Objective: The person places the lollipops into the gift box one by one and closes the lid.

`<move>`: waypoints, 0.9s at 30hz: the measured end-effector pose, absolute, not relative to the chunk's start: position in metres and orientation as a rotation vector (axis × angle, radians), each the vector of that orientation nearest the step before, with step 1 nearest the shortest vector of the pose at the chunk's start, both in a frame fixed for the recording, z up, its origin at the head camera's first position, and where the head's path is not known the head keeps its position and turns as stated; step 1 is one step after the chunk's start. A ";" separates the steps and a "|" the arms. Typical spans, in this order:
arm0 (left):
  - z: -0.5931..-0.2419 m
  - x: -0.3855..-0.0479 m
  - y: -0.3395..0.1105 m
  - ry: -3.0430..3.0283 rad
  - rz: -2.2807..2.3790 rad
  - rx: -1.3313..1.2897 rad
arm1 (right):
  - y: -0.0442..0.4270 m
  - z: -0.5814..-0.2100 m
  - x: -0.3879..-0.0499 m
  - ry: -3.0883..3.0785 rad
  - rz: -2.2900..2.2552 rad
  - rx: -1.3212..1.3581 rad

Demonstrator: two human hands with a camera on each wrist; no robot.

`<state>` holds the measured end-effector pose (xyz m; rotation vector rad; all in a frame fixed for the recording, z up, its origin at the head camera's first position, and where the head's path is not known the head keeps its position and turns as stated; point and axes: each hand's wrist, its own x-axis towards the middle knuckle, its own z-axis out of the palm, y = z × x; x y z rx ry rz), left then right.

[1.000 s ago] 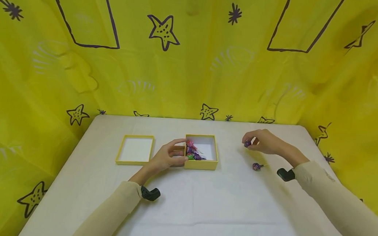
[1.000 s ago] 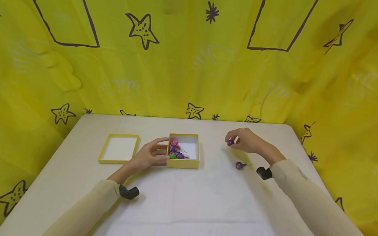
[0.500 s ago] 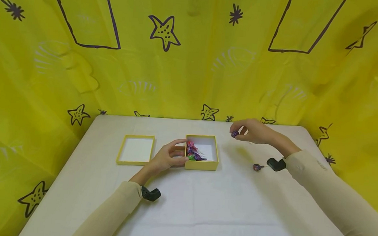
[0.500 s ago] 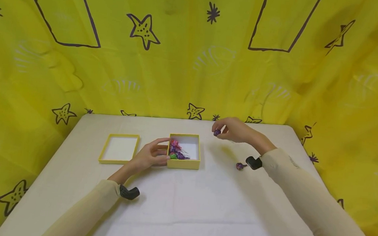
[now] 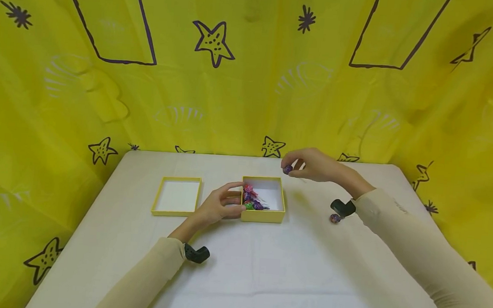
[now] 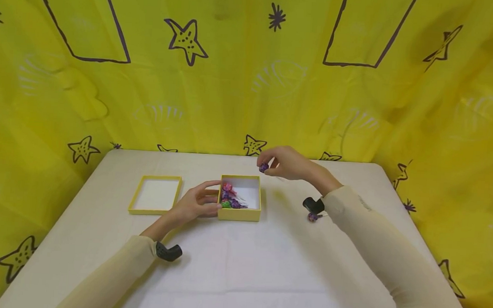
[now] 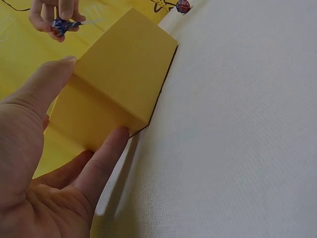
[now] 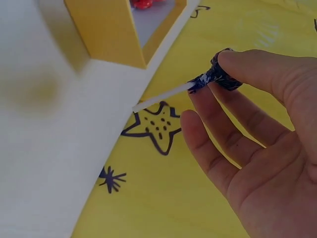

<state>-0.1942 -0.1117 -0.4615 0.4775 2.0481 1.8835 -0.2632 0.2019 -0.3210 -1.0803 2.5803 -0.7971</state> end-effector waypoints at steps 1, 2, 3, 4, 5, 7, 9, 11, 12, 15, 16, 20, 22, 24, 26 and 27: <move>-0.462 -0.194 -0.112 2.050 1.883 0.484 | 0.199 -0.320 -0.263 2.572 -0.799 -1.087; -0.461 -0.194 -0.112 2.051 1.882 0.490 | 0.196 -0.319 -0.263 2.564 -0.799 -1.096; -0.461 -0.194 -0.112 2.049 1.881 0.488 | 0.194 -0.318 -0.263 2.557 -0.800 -1.106; -0.461 -0.195 -0.112 2.051 1.880 0.487 | 0.191 -0.318 -0.262 2.553 -0.801 -1.118; -0.461 -0.195 -0.111 2.050 1.879 0.482 | 0.188 -0.317 -0.262 2.549 -0.800 -1.134; -0.461 -0.195 -0.112 2.049 1.877 0.474 | 0.183 -0.316 -0.261 2.544 -0.800 -1.160; -0.461 -0.195 -0.111 2.050 1.873 0.465 | 0.177 -0.315 -0.259 2.539 -0.795 -1.185; -0.461 -0.195 -0.111 2.049 1.872 0.463 | 0.172 -0.315 -0.258 2.531 -0.790 -1.215; -0.461 -0.195 -0.111 2.047 1.873 0.468 | 0.170 -0.316 -0.258 2.524 -0.789 -1.230; -0.462 -0.196 -0.111 2.048 1.873 0.467 | 0.164 -0.320 -0.258 2.496 -0.798 -1.272; -0.462 -0.196 -0.111 2.054 1.870 0.465 | 0.162 -0.322 -0.258 2.487 -0.803 -1.283; -0.463 -0.196 -0.111 2.081 1.847 0.445 | 0.157 -0.331 -0.259 2.452 -0.820 -1.299; -0.462 -0.196 -0.111 2.091 1.839 0.438 | 0.154 -0.336 -0.260 2.444 -0.818 -1.295; -0.462 -0.196 -0.111 2.089 1.840 0.436 | 0.152 -0.340 -0.260 2.442 -0.810 -1.283; -0.461 -0.195 -0.111 2.088 1.841 0.436 | 0.149 -0.344 -0.259 2.443 -0.799 -1.261; -0.461 -0.195 -0.110 2.084 1.846 0.437 | 0.148 -0.346 -0.259 2.444 -0.793 -1.255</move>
